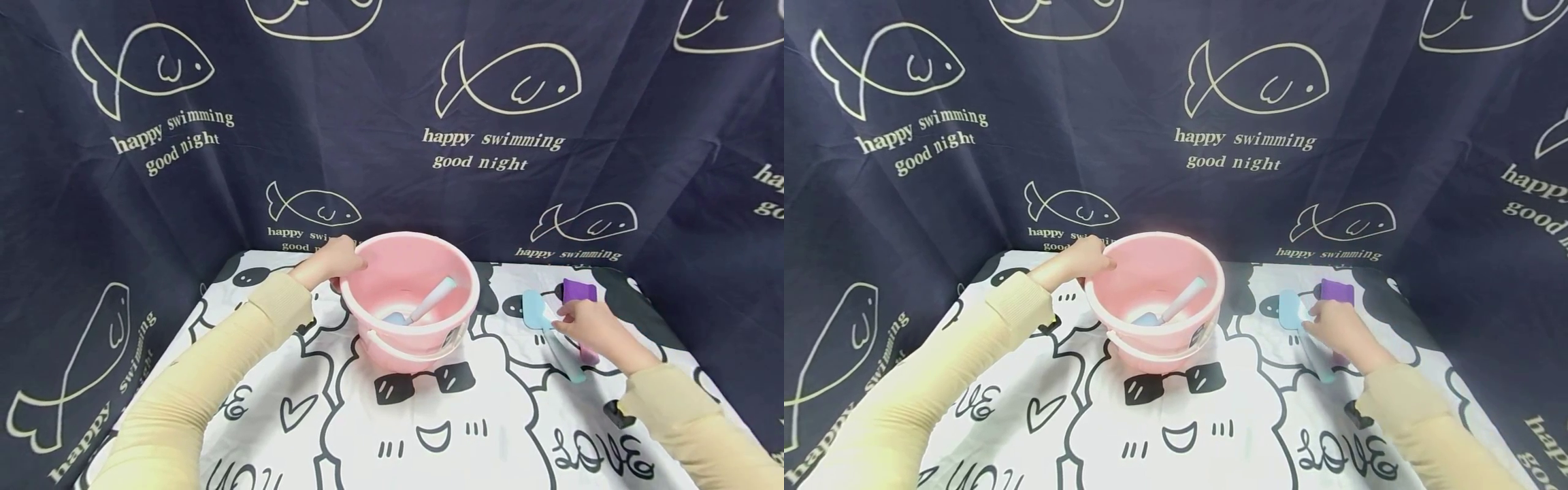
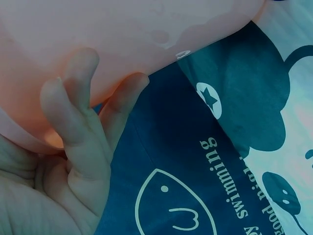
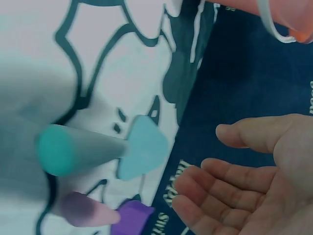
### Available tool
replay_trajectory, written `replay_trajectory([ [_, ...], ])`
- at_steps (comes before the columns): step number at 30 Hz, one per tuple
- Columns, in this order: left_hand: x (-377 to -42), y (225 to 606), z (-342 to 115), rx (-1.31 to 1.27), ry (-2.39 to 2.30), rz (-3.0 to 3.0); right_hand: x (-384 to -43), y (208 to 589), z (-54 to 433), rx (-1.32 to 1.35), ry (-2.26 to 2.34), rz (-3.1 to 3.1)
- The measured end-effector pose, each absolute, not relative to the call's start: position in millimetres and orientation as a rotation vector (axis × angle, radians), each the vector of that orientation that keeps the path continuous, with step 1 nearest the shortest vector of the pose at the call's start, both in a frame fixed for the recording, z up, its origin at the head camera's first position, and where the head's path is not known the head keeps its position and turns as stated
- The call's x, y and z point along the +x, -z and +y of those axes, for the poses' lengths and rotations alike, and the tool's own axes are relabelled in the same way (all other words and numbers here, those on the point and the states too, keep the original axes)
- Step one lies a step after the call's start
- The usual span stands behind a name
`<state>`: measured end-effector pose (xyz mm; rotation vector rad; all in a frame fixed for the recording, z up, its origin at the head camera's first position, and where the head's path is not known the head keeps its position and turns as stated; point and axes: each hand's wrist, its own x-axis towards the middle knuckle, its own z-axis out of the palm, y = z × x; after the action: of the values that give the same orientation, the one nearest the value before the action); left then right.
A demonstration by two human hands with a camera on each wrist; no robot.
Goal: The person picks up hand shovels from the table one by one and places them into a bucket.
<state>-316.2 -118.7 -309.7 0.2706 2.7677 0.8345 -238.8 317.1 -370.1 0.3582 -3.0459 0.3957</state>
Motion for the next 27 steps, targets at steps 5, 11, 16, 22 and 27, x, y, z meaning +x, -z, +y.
replay_trajectory([
  [5, -317, 310, -118, 0.264, -0.816, 2.773, -235, 389, 323, 0.287, -0.392, -3.058],
  [11, -317, 311, -118, 0.249, -0.803, 2.784, -233, 412, 327, 0.146, -0.383, -3.14],
  [16, -317, 311, -118, 0.267, -0.804, 2.796, -233, 425, 328, 0.107, -0.362, -3.164],
  [22, -317, 311, -118, 0.267, -0.824, 2.783, -231, 433, 328, 0.083, -0.398, -3.168],
  [27, -318, 311, -118, 0.28, -0.806, 2.797, -232, 438, 328, 0.016, -0.401, -3.171],
])
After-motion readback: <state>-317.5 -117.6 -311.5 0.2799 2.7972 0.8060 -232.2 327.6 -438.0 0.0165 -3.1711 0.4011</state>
